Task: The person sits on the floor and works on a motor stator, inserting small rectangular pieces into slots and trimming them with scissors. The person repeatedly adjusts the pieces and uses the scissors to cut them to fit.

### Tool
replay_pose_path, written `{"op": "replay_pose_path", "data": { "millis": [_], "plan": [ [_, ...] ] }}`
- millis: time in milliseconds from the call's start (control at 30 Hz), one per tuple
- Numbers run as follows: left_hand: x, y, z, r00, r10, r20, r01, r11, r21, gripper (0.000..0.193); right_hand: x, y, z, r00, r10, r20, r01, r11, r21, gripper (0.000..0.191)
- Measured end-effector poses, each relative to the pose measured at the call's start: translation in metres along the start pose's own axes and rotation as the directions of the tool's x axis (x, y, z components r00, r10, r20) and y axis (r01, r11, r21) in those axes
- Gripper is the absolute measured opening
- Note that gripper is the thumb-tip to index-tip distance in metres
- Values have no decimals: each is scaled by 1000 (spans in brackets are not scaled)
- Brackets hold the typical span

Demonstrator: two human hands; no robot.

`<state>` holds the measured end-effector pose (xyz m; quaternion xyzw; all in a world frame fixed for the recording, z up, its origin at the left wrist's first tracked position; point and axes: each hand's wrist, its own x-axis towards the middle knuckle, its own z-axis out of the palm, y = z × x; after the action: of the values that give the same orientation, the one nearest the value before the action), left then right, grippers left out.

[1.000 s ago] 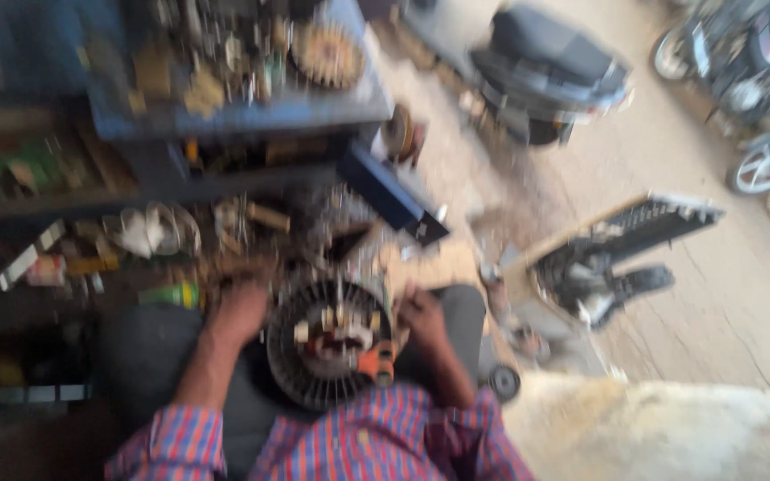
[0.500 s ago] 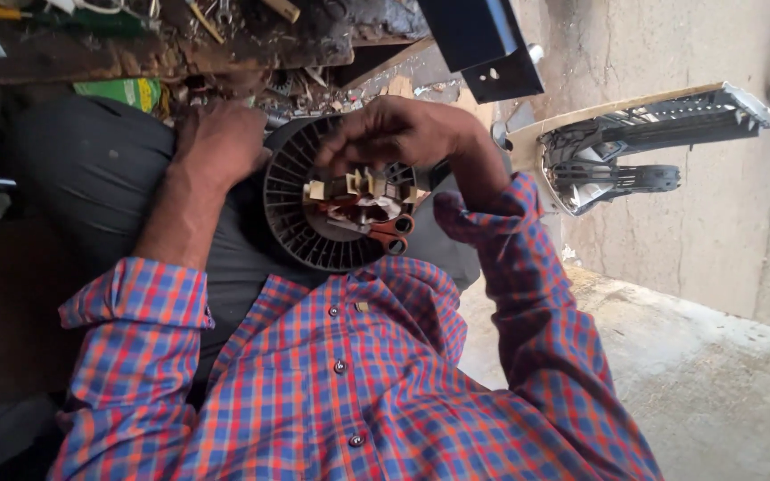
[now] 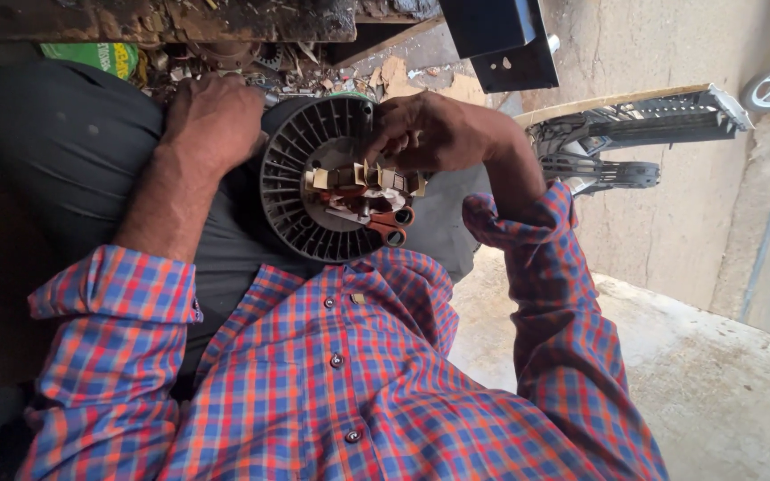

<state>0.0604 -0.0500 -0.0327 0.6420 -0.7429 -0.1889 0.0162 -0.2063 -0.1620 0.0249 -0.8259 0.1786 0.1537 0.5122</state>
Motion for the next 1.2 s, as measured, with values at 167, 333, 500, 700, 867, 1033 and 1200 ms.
{"op": "replay_pose_path", "data": {
  "millis": [167,333,500,700,867,1033,1200],
  "plan": [
    [1,0,2,999,26,-36,-26,1000,14,20,-8,4,8,957,-208,-204,203,978,-43,13],
    [0,0,1,992,-8,-122,-12,988,-157,28,-10,0,5,887,-310,-343,274,950,-151,9],
    [0,10,-4,892,-71,-446,-389,381,-839,18,12,-16,8,847,-93,-523,154,985,74,7],
    [0,28,-2,903,120,-413,-402,576,-712,34,9,-31,2,652,-381,-655,46,883,-467,12],
    [-2,36,-5,868,124,-480,-479,458,-748,24,-12,-46,5,635,-290,-716,-24,919,-394,13],
    [-30,46,-4,817,201,-540,-573,375,-729,15,-16,-69,5,707,-274,-652,203,962,-183,11],
    [-65,57,3,770,110,-629,-606,435,-666,12,-10,-83,3,675,-530,-514,266,824,-500,17]
  ]
}}
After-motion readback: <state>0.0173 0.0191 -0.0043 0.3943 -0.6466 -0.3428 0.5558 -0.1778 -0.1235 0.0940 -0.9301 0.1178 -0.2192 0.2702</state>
